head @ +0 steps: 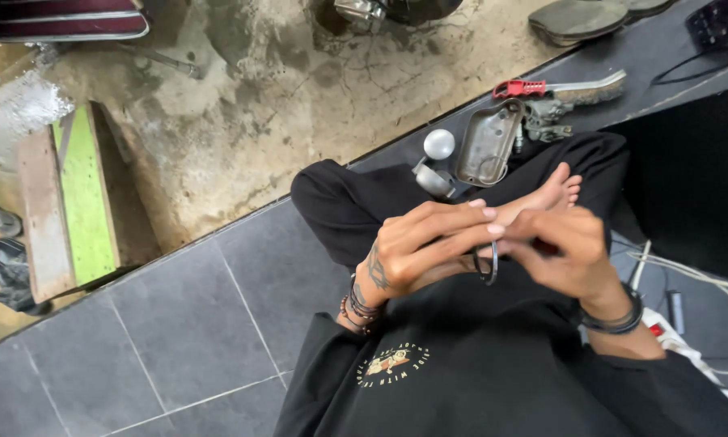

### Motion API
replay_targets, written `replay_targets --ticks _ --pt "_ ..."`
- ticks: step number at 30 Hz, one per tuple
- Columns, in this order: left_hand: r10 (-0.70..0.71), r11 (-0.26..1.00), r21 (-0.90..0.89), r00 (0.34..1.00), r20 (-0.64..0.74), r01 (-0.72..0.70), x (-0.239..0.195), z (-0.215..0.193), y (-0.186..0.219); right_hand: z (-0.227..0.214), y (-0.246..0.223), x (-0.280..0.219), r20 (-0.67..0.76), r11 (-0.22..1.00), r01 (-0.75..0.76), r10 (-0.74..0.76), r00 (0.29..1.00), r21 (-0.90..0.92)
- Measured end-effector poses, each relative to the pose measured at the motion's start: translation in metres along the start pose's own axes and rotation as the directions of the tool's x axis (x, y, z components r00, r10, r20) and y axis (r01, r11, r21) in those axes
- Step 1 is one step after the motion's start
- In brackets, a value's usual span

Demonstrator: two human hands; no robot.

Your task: Cleaning a motorcycle piston and its grooves using a wire brush

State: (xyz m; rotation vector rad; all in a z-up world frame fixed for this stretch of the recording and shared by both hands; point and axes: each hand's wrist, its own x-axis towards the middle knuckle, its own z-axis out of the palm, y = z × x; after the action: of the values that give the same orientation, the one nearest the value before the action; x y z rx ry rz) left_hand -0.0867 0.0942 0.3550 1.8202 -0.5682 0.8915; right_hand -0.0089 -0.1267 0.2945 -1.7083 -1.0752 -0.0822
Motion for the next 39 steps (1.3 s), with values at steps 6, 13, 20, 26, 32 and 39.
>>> replay_targets --ticks 6,13,20,26,32,39 --pt "-0.059 0.991 0.126 0.978 0.199 0.034 -0.007 -0.028 0.012 0.008 -0.016 0.019 0.123 0.999 -0.038 0.036 0.992 0.009" --pt "0.016 0.967 0.241 0.965 0.26 -0.081 -0.009 -0.046 0.013 0.019 -0.022 0.033 0.21 1.0 -0.016 0.012 0.978 0.014" --pt "-0.014 0.971 0.235 0.967 0.255 -0.048 -0.012 -0.057 0.01 0.023 -0.026 0.044 0.292 0.998 0.036 -0.049 0.955 0.052" --pt "-0.167 0.981 0.122 0.979 0.114 0.153 -0.023 -0.048 0.011 0.029 -0.026 0.042 0.141 0.934 0.286 -0.261 0.955 -0.212" --pt "-0.127 0.977 0.18 0.989 0.072 0.113 -0.031 -0.047 0.003 0.03 -0.019 0.025 0.195 0.965 0.231 -0.204 0.959 -0.124" --pt "-0.17 0.981 0.104 0.984 0.049 0.165 -0.028 -0.039 0.009 0.017 -0.013 0.012 0.137 0.966 0.21 -0.19 0.972 -0.153"
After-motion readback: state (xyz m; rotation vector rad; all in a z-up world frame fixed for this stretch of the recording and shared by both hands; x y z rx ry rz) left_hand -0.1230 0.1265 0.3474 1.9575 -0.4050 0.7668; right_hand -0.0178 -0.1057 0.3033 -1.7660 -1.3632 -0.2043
